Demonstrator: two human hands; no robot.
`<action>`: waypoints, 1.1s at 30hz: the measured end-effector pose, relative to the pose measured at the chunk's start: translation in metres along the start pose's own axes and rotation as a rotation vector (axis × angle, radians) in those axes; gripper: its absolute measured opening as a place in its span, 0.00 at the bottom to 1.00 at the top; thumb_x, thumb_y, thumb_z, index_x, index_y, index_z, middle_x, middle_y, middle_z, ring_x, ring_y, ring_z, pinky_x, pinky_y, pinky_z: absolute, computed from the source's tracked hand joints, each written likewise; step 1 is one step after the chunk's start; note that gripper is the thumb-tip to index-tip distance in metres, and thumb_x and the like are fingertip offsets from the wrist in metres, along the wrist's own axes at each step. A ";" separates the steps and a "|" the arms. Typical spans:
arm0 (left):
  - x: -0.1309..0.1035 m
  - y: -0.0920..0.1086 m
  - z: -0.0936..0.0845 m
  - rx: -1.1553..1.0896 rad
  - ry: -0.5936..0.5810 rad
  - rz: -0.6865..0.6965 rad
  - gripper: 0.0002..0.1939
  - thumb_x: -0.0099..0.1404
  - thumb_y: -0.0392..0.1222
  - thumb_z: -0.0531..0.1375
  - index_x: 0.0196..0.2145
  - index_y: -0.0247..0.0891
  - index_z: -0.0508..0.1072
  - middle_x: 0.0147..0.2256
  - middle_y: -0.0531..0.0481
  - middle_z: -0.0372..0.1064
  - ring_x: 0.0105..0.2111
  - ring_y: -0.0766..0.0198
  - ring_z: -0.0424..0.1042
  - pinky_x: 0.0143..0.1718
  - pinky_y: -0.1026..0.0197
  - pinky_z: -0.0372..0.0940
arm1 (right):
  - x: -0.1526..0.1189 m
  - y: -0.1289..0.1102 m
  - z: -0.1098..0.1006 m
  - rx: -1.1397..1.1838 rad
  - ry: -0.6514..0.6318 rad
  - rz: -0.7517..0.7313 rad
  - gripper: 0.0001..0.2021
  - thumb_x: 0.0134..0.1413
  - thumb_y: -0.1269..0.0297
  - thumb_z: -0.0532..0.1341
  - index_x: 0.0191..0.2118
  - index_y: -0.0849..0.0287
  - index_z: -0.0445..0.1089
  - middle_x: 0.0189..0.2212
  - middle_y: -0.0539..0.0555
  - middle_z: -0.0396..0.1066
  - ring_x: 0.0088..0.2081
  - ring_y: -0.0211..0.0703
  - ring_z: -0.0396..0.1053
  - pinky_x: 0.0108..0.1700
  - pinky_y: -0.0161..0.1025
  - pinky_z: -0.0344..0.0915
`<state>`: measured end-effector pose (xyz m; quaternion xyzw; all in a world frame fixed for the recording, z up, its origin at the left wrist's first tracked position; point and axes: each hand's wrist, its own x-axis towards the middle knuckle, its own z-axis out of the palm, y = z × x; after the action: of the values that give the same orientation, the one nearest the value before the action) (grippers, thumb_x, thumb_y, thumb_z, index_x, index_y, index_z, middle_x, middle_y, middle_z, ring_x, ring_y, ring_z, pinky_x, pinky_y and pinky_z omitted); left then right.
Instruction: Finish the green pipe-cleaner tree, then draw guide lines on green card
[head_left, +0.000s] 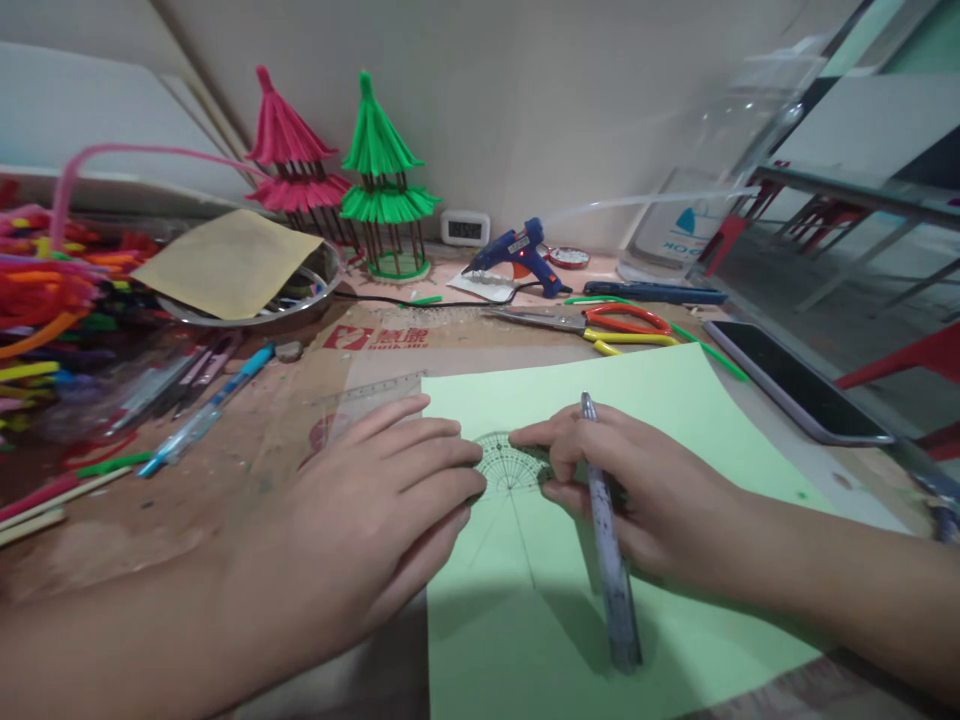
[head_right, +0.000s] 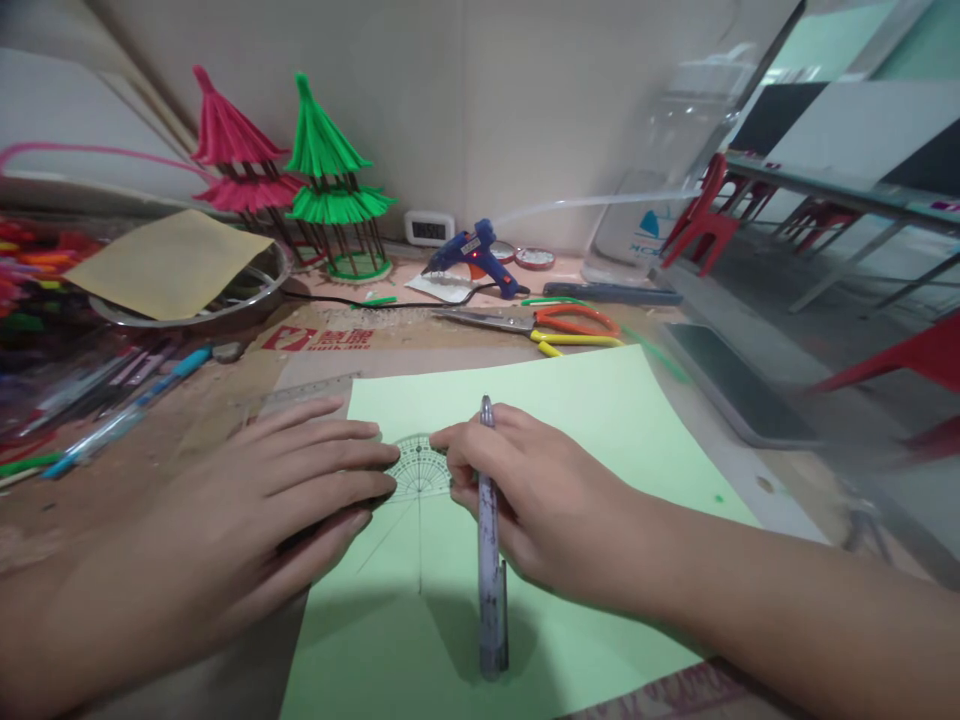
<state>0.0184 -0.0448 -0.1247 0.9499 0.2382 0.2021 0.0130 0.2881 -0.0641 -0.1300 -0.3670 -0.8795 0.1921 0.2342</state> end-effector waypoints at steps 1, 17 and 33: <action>0.000 0.000 0.000 0.001 -0.003 -0.002 0.10 0.73 0.37 0.56 0.45 0.42 0.77 0.48 0.51 0.78 0.52 0.57 0.73 0.68 0.46 0.51 | 0.000 0.000 0.000 -0.005 -0.001 -0.001 0.10 0.62 0.78 0.58 0.38 0.54 0.61 0.50 0.57 0.76 0.50 0.47 0.71 0.48 0.44 0.66; -0.002 0.000 -0.001 -0.003 -0.008 0.000 0.09 0.73 0.38 0.56 0.45 0.42 0.77 0.49 0.50 0.78 0.53 0.56 0.73 0.67 0.44 0.54 | -0.002 -0.001 -0.001 -0.017 -0.012 -0.011 0.09 0.63 0.77 0.58 0.40 0.54 0.60 0.51 0.57 0.75 0.48 0.46 0.70 0.48 0.44 0.67; -0.001 -0.002 0.002 0.005 0.009 0.005 0.10 0.73 0.37 0.56 0.46 0.42 0.77 0.49 0.52 0.78 0.54 0.57 0.72 0.69 0.46 0.51 | -0.002 0.001 0.001 -0.012 -0.023 -0.007 0.11 0.61 0.80 0.58 0.40 0.54 0.61 0.52 0.58 0.75 0.49 0.47 0.70 0.49 0.45 0.66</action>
<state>0.0175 -0.0437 -0.1268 0.9496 0.2362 0.2057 0.0088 0.2896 -0.0648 -0.1320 -0.3630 -0.8846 0.1903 0.2224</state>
